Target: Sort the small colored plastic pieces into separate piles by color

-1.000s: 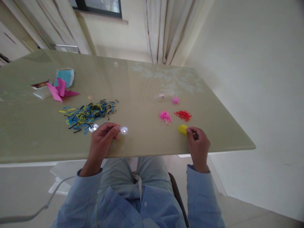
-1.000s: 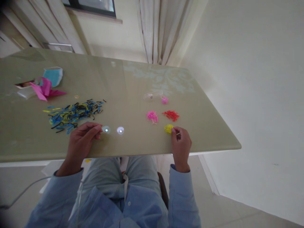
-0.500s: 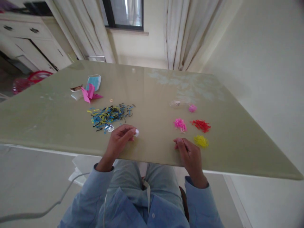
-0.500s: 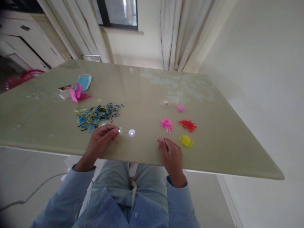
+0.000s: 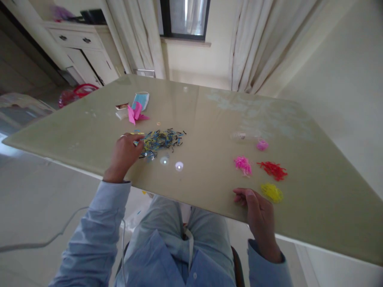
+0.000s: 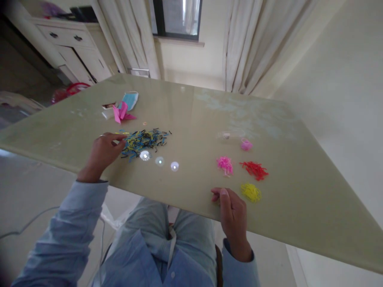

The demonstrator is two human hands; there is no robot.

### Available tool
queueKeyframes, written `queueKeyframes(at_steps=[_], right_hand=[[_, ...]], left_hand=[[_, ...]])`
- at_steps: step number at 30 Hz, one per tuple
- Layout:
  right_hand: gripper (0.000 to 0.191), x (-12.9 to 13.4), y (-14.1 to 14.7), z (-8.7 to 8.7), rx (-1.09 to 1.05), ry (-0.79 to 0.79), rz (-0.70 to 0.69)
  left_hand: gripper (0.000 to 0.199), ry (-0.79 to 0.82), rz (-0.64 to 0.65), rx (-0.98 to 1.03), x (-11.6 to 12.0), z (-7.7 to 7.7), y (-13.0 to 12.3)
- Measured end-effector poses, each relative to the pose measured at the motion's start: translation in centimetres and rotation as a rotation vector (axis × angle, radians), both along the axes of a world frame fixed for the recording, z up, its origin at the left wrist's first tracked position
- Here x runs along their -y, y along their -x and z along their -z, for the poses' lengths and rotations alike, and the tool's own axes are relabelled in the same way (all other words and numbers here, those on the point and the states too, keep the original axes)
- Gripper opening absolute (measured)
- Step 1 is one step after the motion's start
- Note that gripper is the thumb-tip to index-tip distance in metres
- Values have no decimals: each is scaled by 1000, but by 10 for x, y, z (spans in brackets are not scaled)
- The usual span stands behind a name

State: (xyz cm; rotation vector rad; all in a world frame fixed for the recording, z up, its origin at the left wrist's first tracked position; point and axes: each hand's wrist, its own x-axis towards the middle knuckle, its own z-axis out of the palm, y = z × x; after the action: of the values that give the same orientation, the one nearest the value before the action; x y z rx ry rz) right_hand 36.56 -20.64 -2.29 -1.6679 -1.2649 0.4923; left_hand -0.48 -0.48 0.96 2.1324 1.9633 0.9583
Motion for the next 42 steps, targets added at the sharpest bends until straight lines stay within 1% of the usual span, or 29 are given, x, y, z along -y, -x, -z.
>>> queueKeyframes(at_steps=[4, 7, 12, 16, 19, 22, 27, 34, 36, 39, 42], right_hand=[[49, 0, 0, 0, 35, -2, 4], [48, -1, 0, -1, 66, 6, 6], [47, -3, 1, -3, 151, 7, 12], [48, -3, 2, -4, 206, 14, 9], [48, -3, 2, -5, 249, 19, 5], [46, -4, 3, -6, 282, 11, -4], [44, -4, 5, -8, 331, 6, 0], [45, -5, 6, -8, 356, 10, 4], [46, -5, 6, -7, 368, 9, 5], [46, -6, 5, -6, 385, 9, 8], [47, -6, 5, -6, 396, 13, 10]], left_hand=[[34, 35, -39, -79, -2, 9, 29], [36, 61, -48, -111, -1, 15, 37], [37, 99, -76, -92, 2, 19, 33], [39, 94, -87, -92, 6, 18, 28], [41, 124, -101, -94, 9, 17, 26], [39, 147, -115, -95, 11, 16, 25], [37, 129, -130, -90, 13, 18, 25], [36, 101, -94, -40, 15, 21, 23], [35, 71, -85, -10, 15, 22, 24], [34, -1, -30, 53, 13, 24, 25], [32, -33, 23, 131, 11, 26, 26]])
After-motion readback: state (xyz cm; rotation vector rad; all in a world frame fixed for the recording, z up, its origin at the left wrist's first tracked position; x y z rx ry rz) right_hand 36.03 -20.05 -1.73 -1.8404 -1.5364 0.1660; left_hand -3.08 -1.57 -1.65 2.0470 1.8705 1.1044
